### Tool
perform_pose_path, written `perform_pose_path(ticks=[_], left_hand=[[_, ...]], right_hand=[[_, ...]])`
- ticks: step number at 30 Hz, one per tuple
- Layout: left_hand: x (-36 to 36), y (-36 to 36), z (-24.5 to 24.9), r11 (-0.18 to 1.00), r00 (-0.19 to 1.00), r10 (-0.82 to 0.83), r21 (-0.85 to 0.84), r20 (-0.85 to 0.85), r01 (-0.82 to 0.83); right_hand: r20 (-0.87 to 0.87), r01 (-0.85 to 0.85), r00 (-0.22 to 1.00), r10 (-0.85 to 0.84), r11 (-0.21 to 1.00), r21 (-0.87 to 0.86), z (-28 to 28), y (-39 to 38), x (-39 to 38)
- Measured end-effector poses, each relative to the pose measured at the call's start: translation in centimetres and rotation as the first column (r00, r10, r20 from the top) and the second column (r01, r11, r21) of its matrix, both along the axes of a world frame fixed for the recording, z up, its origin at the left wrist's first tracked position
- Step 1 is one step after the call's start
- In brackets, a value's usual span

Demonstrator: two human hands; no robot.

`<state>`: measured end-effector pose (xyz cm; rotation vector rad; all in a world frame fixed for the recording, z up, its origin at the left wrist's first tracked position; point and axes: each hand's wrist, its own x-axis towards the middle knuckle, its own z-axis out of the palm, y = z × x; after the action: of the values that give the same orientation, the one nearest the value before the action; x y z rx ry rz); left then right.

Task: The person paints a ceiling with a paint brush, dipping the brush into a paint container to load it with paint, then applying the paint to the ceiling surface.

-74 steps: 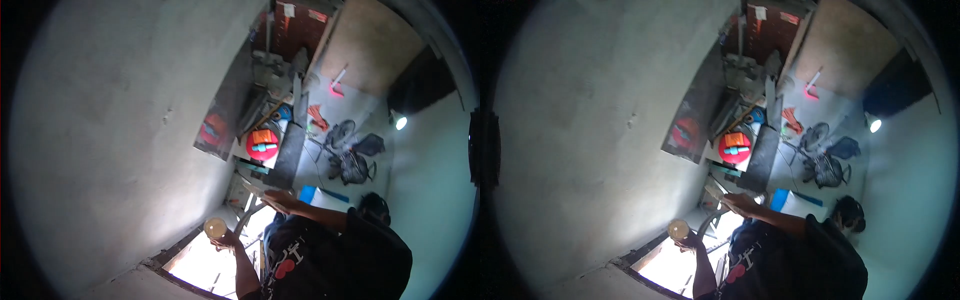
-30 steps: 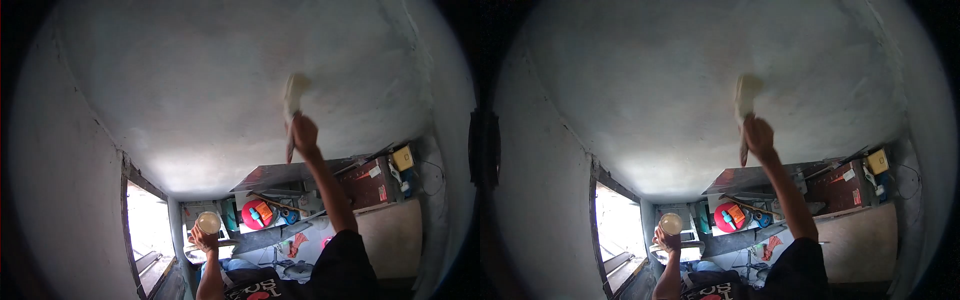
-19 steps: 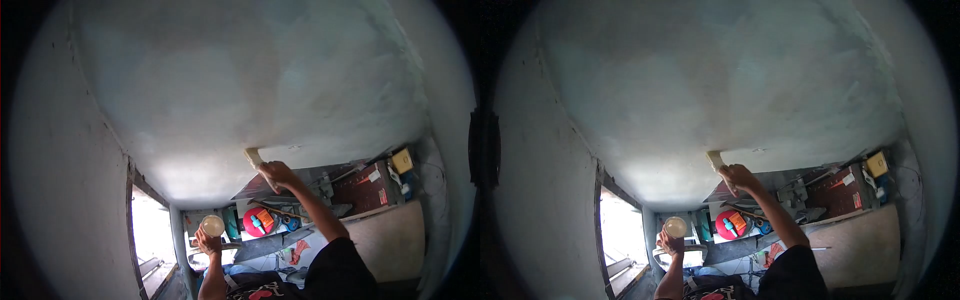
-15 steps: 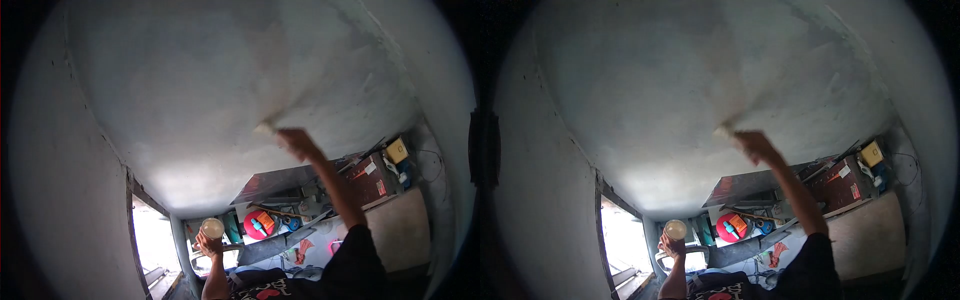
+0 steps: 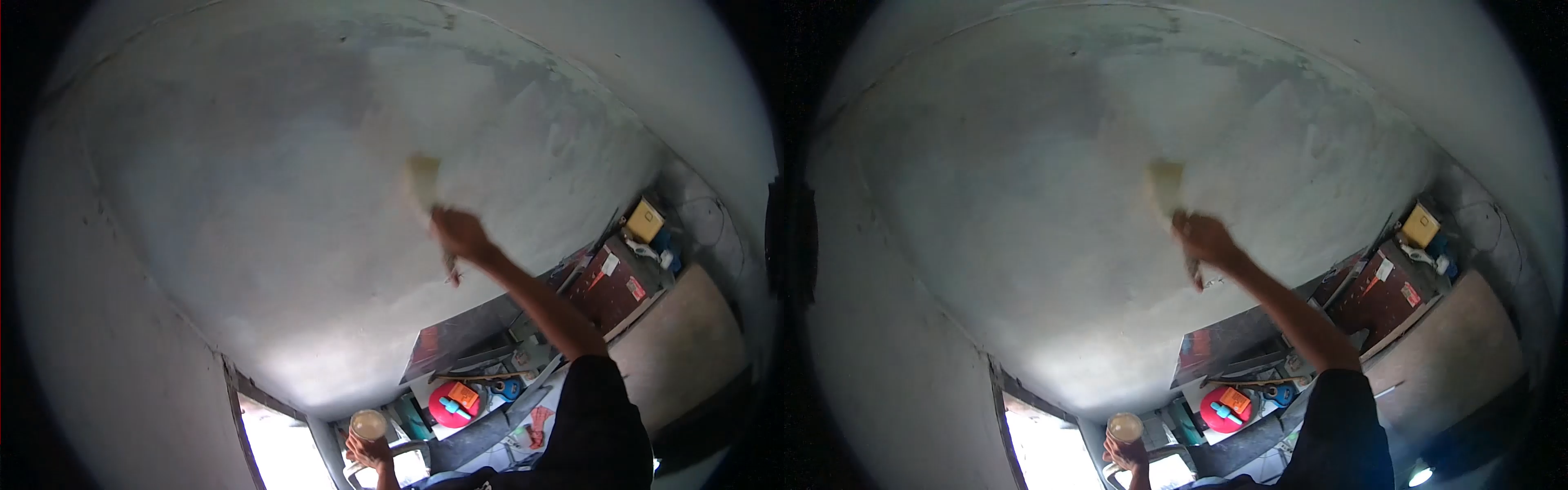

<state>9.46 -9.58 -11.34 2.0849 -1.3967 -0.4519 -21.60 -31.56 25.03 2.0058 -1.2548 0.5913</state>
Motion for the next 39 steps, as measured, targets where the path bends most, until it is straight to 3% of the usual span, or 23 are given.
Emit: perform_pose_path(ticks=[1, 2, 3, 5, 6, 7, 9, 10, 11, 12, 13, 15, 16, 18, 19, 21, 22, 24, 27, 32, 34, 36, 39], left_hand=[[0.0, -0.1, 0.3, 1.000, 1.000, 0.006, 0.020, 0.012, -0.006], [-0.2, -0.1, 0.3, 0.999, 1.000, 0.003, 0.044, 0.023, -0.004], [-0.1, -0.3, -2.7, 0.998, 0.998, 0.020, -0.069, 0.063, -0.016], [0.3, 0.0, -3.5, 0.996, 0.995, -0.023, -0.085, 0.094, 0.031], [0.3, 0.1, -3.4, 0.993, 0.995, 0.006, -0.116, 0.097, 0.005], [0.1, 0.4, -2.1, 0.997, 0.991, 0.009, -0.077, 0.137, 0.002], [0.0, 0.0, -0.9, 0.997, 0.988, -0.076, -0.023, 0.131, 0.080], [0.0, 0.0, -0.7, 0.996, 0.991, -0.085, 0.039, 0.102, 0.082], [0.2, -0.3, -1.8, 0.995, 0.988, -0.093, 0.029, 0.127, 0.090], [0.4, -0.1, -2.8, 0.992, 0.982, -0.125, 0.035, 0.141, 0.121], [0.7, 0.1, -3.6, 0.985, 0.972, -0.139, -0.076, 0.192, 0.156], [0.8, 0.1, -3.8, 0.959, 0.954, -0.171, -0.180, 0.248, 0.219], [0.8, 0.1, -3.2, 0.964, 0.957, -0.188, -0.144, 0.222, 0.223], [0.3, 0.5, -1.7, 0.968, 0.950, -0.220, -0.068, 0.220, 0.240], [0.0, 0.6, -1.7, 0.953, 0.947, -0.263, -0.106, 0.187, 0.285], [0.9, -0.3, -3.3, 0.934, 0.951, -0.310, -0.181, 0.018, 0.308], [1.6, -0.3, -5.9, 0.935, 0.942, -0.315, -0.211, -0.116, 0.286], [2.1, 0.0, -6.4, 0.975, 0.971, -0.214, -0.039, 0.103, 0.219], [1.1, 0.0, -3.8, 0.941, 0.908, -0.301, -0.062, 0.291, 0.332], [0.9, 0.1, -2.6, 0.932, 0.923, -0.337, -0.073, 0.185, 0.355], [2.4, -0.7, -6.7, 0.796, 0.885, -0.465, -0.429, 0.017, 0.427], [0.8, 0.2, -1.5, 0.842, 0.880, -0.461, -0.259, 0.112, 0.474], [1.7, -0.5, -3.7, 0.833, 0.874, -0.469, -0.265, 0.126, 0.485]], right_hand=[[0.028, 0.081, 0.995, -0.091, 0.965, 0.249, -2.9, 0.5, 0.7], [0.007, -0.108, 0.994, 0.108, 0.985, 0.133, -7.6, 0.2, -0.1], [0.093, -0.135, 0.990, 0.108, 0.921, 0.365, -10.3, 1.1, 0.6], [0.284, -0.176, 0.951, -0.125, 0.536, 0.826, -17.7, 2.6, 0.7], [0.321, -0.223, 0.924, -0.207, 0.391, 0.893, -15.5, 6.7, 2.3], [0.298, -0.228, 0.951, -0.086, 0.458, 0.859, -15.4, 10.3, 2.9], [0.468, -0.292, 0.861, -0.198, 0.562, 0.774, -37.3, 11.8, -1.1], [0.481, -0.252, 0.803, -0.352, 0.532, 0.809, -32.3, 17.1, 0.8], [0.589, -0.224, 0.730, -0.348, 0.692, 0.686, -28.1, 22.1, 2.7], [0.414, 0.017, 0.891, -0.187, 0.924, 0.381, -26.3, 25.7, 3.5], [0.513, -0.022, 0.708, -0.486, 0.711, 0.703, -25.7, 29.1, 4.2], [0.862, -0.011, 0.189, -0.470, 0.877, 0.480, -35.6, 34.4, 5.0], [0.763, -0.072, -0.107, -0.637, 0.771, 0.633, -28.7, 36.5, 6.3], [0.625, -0.167, -0.535, -0.568, 0.797, 0.580, -27.6, 39.9, 7.0], [0.611, -0.167, -0.544, -0.575, 0.788, 0.593, -27.6, 41.4, 7.0], [0.590, -0.037, -0.772, -0.236, 0.943, 0.330, -28.0, 43.8, 8.4], [0.546, -0.056, -0.798, -0.255, 0.933, 0.355, -29.9, 45.2, 8.7], [0.587, -0.021, -0.783, -0.206, 0.952, 0.306, -29.4, 45.9, 9.8], [0.546, -0.051, -0.818, -0.182, 0.968, 0.246, -27.9, 46.5, 10.7], [0.467, 0.039, -0.883, -0.042, 0.986, 0.163, -27.6, 45.8, 13.7], [0.468, 0.068, -0.884, -0.016, 0.985, 0.162, -28.8, 45.1, 15.1], [0.449, 0.089, -0.893, 0.017, 0.986, 0.138, -27.8, 43.8, 16.6], [0.437, 0.101, -0.898, 0.050, 0.990, 0.095, -27.0, 42.7, 18.1]])
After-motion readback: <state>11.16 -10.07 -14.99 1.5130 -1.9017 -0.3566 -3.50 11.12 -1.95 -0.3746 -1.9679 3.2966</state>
